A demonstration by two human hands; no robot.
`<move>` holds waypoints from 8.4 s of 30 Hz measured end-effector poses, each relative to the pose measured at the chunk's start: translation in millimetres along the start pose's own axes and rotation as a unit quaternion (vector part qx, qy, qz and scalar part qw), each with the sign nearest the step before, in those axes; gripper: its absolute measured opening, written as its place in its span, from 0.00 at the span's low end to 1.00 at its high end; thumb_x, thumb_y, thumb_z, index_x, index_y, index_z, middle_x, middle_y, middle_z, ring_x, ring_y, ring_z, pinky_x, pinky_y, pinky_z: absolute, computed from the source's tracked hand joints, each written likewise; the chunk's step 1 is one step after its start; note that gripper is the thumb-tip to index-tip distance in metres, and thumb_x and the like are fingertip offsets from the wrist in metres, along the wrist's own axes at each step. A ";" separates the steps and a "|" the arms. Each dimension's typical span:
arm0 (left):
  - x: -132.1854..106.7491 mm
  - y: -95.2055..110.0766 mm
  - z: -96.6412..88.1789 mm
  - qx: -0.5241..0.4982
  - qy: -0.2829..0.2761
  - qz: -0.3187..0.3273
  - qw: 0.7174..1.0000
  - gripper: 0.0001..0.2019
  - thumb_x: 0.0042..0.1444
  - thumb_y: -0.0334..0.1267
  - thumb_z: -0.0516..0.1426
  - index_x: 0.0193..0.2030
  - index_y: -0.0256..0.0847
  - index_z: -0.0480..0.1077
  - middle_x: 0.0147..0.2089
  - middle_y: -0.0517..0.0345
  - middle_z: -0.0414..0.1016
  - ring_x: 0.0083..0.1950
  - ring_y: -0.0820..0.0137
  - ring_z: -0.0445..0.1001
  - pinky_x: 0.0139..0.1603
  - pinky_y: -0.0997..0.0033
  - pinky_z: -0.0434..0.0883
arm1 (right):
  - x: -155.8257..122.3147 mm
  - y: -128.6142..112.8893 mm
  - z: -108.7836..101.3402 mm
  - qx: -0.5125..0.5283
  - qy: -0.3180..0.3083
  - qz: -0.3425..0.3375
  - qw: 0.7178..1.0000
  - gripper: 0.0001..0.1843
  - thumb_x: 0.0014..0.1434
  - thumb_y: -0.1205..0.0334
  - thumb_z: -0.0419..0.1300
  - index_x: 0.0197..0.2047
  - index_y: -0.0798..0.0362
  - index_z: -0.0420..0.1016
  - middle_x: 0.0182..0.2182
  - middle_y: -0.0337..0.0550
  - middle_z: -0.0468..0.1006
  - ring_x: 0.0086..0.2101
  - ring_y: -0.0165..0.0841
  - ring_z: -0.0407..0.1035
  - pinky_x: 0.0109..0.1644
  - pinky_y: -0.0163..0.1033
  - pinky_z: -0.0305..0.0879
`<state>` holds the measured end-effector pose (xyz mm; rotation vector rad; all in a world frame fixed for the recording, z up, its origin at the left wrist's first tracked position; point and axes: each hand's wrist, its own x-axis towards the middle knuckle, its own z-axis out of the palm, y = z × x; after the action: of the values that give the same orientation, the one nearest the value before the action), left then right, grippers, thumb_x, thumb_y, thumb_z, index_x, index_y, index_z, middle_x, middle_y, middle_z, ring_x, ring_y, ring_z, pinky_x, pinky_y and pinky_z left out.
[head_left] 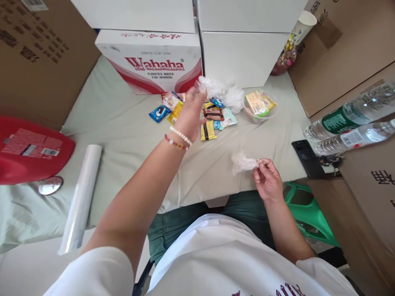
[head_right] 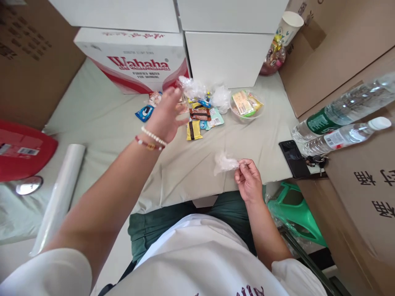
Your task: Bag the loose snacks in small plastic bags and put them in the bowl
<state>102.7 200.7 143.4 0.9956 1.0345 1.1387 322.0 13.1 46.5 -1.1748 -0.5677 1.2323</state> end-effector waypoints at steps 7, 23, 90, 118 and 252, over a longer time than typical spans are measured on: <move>-122.1 -95.8 3.1 -0.086 -0.069 -0.260 0.959 0.42 0.46 0.62 0.73 0.63 0.48 0.65 0.66 0.44 0.68 0.61 0.54 0.74 0.51 0.54 0.80 | -7.0 7.9 2.6 -0.038 -0.096 0.008 0.995 0.18 0.61 0.43 0.70 0.39 0.47 0.72 0.46 0.41 0.83 0.22 0.24 0.67 0.28 0.35 0.63; -140.0 -110.1 -24.0 -0.108 0.029 -0.165 0.980 0.18 0.41 0.35 0.72 0.38 0.40 0.73 0.37 0.60 0.81 0.36 0.71 0.77 0.39 0.71 0.72 | 6.0 -0.2 -6.1 -0.290 -0.197 -0.086 0.933 0.27 0.67 0.33 0.58 0.56 0.43 0.80 0.53 0.47 0.80 0.50 0.43 0.72 0.56 0.48 0.69; -93.6 -138.0 -110.9 0.415 0.376 0.124 0.819 0.11 0.64 0.42 0.56 0.49 0.40 0.65 0.45 0.50 0.73 0.44 0.64 0.74 0.49 0.59 0.72 | 46.0 32.9 31.9 -0.311 -0.029 0.011 0.950 0.21 0.56 0.40 0.65 0.39 0.50 0.75 0.27 0.35 0.73 0.19 0.27 0.60 0.23 0.36 0.57; -152.8 -126.3 -142.7 0.717 -0.159 0.118 0.669 0.63 0.49 0.79 0.57 0.80 0.33 0.52 0.81 0.29 0.45 0.81 0.36 0.48 0.76 0.22 0.32 | 107.6 -26.6 2.6 -0.568 -0.064 -0.039 0.820 0.14 0.56 0.49 0.64 0.37 0.51 0.81 0.33 0.43 0.82 0.33 0.36 0.73 0.39 0.40 0.66; -162.3 -137.6 -132.2 0.418 0.149 0.071 0.893 0.12 0.64 0.46 0.52 0.41 0.46 0.76 0.49 0.55 0.85 0.58 0.62 0.80 0.77 0.49 0.60 | 77.4 -34.9 54.6 -0.522 -0.408 -0.108 0.741 0.37 0.62 0.39 0.63 0.66 0.53 0.71 0.49 0.49 0.80 0.37 0.34 0.72 0.44 0.40 0.71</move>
<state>-14.4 32.0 -0.1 1.6180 1.8028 0.9760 313.1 108.3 78.7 -1.3160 -2.2180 1.1772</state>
